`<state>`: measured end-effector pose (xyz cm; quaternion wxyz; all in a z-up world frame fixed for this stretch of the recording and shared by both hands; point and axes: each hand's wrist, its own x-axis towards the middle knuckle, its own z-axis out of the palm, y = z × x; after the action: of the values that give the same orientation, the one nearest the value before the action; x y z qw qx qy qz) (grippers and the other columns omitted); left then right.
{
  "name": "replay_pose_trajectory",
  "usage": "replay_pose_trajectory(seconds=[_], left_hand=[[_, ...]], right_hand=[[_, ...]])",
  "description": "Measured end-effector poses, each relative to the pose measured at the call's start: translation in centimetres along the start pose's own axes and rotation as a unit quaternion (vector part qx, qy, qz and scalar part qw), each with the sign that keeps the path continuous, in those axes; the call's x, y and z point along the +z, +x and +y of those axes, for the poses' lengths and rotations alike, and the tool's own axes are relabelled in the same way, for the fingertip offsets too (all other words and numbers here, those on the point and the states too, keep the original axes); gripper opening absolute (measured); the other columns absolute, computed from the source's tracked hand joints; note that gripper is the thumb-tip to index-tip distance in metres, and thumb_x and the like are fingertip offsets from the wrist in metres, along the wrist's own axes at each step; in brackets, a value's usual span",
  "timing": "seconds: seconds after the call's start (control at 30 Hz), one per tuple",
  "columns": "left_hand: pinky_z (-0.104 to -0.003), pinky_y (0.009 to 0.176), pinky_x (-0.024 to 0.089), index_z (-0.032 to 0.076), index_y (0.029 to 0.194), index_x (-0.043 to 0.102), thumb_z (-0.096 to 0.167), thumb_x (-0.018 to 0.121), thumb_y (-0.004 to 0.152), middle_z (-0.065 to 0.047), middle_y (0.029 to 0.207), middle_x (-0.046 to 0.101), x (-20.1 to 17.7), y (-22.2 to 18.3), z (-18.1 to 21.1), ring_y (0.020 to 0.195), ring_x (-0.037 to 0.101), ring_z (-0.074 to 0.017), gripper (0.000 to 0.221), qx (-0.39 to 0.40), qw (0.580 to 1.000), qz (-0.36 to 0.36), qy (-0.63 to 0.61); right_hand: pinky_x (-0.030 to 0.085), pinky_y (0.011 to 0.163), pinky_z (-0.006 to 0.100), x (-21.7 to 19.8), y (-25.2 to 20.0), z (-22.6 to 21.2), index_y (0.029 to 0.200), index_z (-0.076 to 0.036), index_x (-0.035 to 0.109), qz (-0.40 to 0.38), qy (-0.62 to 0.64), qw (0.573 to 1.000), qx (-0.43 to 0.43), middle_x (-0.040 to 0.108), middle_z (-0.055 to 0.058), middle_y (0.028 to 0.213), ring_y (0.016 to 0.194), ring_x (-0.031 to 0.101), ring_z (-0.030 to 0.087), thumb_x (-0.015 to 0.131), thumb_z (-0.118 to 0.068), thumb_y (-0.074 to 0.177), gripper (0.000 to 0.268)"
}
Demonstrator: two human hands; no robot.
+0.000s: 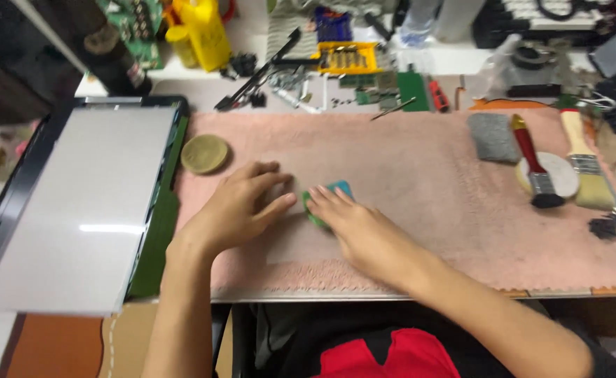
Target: Polishing and cleaning a transparent screen protector or film using a polishing pad, cloth, and squeegee on a repair bench.
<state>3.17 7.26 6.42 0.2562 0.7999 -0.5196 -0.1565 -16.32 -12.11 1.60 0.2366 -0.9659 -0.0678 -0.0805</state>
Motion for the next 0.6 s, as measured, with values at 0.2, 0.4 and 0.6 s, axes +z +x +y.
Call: replay_pose_trajectory(seconds=[0.2, 0.4, 0.6], left_hand=[[-0.061, 0.126, 0.045, 0.020, 0.154, 0.074, 0.077, 0.092, 0.080, -0.017, 0.152, 0.066, 1.8, 0.6, -0.6, 0.146, 0.062, -0.0416, 0.095, -0.019, 0.998, 0.009, 0.060], [-0.060, 0.124, 0.046, 0.023, 0.154, 0.074, 0.078, 0.084, 0.089, -0.018, 0.148, 0.064, 2.0, 0.9, -0.2, 0.143, 0.062, -0.0420, 0.085, -0.030, 0.998, 0.005, 0.055], [-0.055, 0.125, 0.046, 0.028, 0.150, 0.077, 0.083, 0.089, 0.079, -0.015, 0.148, 0.065, 2.7, 1.0, -0.6, 0.144, 0.062, -0.0386, 0.091, -0.036, 0.996, 0.007, 0.079]], right_hand=[[0.039, 0.132, 0.055, -1.9, -7.9, -4.7, 0.161, -0.004, 0.064, -0.041, -0.032, 0.998, -0.021, 0.063, 0.022, 0.170, 0.159, 0.053, 0.042, 0.047, 0.008, 0.100, 0.065], [0.044, 0.131, 0.057, -3.2, -2.0, -1.6, 0.157, -0.002, 0.067, -0.060, -0.038, 0.996, 0.050, 0.064, 0.029, 0.165, 0.157, 0.056, 0.045, 0.048, 0.009, 0.105, 0.057], [0.041, 0.134, 0.048, -3.8, 6.7, 3.8, 0.157, -0.006, 0.072, -0.038, -0.041, 0.990, 0.126, 0.062, 0.020, 0.168, 0.159, 0.056, 0.032, 0.054, 0.004, 0.112, 0.050]])
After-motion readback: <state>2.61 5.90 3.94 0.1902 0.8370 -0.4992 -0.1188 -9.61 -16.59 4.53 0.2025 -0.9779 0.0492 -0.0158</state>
